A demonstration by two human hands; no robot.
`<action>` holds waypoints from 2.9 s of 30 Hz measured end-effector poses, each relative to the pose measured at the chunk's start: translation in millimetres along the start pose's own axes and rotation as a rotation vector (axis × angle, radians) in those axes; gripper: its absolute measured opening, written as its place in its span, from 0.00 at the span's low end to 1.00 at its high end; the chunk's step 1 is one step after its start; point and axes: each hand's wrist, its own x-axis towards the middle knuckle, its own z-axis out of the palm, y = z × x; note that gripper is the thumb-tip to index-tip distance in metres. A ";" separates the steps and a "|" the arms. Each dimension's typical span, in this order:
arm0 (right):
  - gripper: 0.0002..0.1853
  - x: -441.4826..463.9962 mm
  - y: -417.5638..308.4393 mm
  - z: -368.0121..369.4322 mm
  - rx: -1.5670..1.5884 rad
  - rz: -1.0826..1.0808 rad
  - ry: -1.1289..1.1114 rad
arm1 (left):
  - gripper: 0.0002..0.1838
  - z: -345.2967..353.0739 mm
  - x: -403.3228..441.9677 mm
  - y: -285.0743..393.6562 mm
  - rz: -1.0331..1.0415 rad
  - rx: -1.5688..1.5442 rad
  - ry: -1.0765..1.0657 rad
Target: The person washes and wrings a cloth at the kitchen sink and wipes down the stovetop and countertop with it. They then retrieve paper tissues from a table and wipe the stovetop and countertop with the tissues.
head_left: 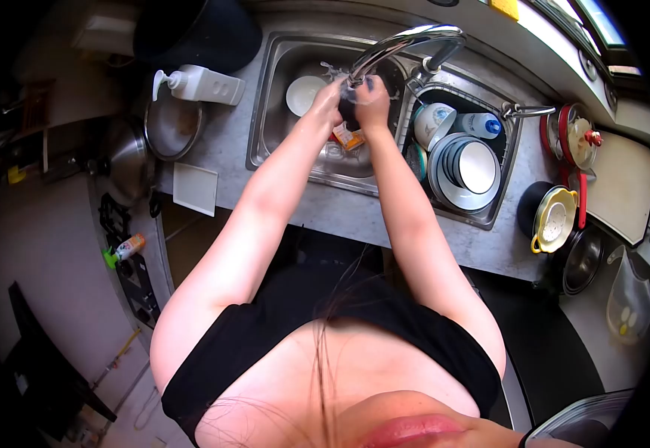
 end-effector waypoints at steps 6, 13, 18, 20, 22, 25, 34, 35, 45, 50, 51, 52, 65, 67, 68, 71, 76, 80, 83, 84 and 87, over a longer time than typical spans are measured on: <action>0.22 18.3 7.2 -4.1 1.008 0.669 -0.204 | 0.11 13.7 -21.1 14.1 0.197 -0.127 -0.181; 0.20 -17.8 -55.2 -26.7 0.085 -0.243 -0.126 | 0.19 33.9 -56.9 32.3 -0.189 -0.061 -0.093; 0.13 -37.5 -93.9 -23.3 -0.237 -0.452 -0.102 | 0.21 -16.8 6.9 4.9 -0.193 -0.054 -0.567; 0.12 -23.8 -67.0 -10.1 -0.059 -0.365 -0.006 | 0.21 -28.3 12.4 0.7 -0.181 -0.045 -0.640; 0.13 -5.1 -37.1 -8.1 0.006 -0.318 0.083 | 0.20 -23.5 9.7 -0.8 -0.141 0.074 -0.522; 0.11 11.0 47.2 -4.7 0.117 0.198 -0.114 | 0.11 13.1 -27.8 2.2 0.033 0.302 -0.150; 0.13 -20.0 -72.5 -16.8 0.310 -0.002 -0.120 | 0.19 -4.2 -30.6 18.2 -0.243 -0.029 -0.001; 0.10 -25.5 -85.6 -18.5 0.340 0.019 -0.234 | 0.21 -7.6 -29.3 20.4 -0.370 0.010 -0.103; 0.05 8.7 -16.5 -12.9 0.140 0.001 0.044 | 0.17 -1.5 -39.8 2.4 -0.270 0.030 -0.142; 0.16 12.7 25.0 -29.9 -0.095 -0.211 -0.019 | 0.17 -0.2 -67.4 17.2 -0.181 -0.062 -0.078; 0.17 15.7 28.7 -40.2 0.074 0.048 -0.003 | 0.17 1.7 -76.0 21.8 -0.180 -0.079 -0.062; 0.18 22.1 35.5 -52.7 0.192 0.195 -0.028 | 0.17 2.7 -85.7 27.3 -0.177 -0.097 -0.045; 0.55 -24.3 -84.2 -83.7 -0.074 -0.493 -0.732 | 0.13 -8.0 -132.7 59.2 -0.043 0.250 -0.093; 0.50 -32.6 -86.3 -72.8 -0.083 -0.265 -0.680 | 0.10 -2.2 -136.7 61.9 0.065 0.289 -0.143; 0.48 -36.6 -87.9 -68.3 -0.088 -0.149 -0.652 | 0.10 -2.3 -137.6 63.3 0.172 0.338 -0.167; 0.29 -42.2 -98.3 -77.9 -0.219 -0.067 -0.533 | 0.16 -5.7 -144.4 77.7 0.398 0.429 -0.162; 0.23 -55.0 -109.4 -94.8 -0.021 0.228 -0.547 | 0.29 -27.4 -147.0 107.9 0.478 0.430 -0.154; 0.22 -61.6 -117.5 -103.5 0.221 0.379 -0.419 | 0.34 -49.6 -142.2 133.9 0.377 0.442 -0.267; 0.29 -68.7 -132.4 -102.9 0.326 0.432 -0.313 | 0.33 -54.8 -153.7 151.5 0.344 0.517 -0.388; 0.34 -69.0 -134.3 -105.4 0.349 0.421 -0.324 | 0.32 -52.8 -160.3 156.0 0.356 0.566 -0.416; 0.40 -67.3 -127.2 -121.7 0.205 0.352 -0.430 | 0.25 -62.2 -153.2 168.6 0.647 0.912 -0.377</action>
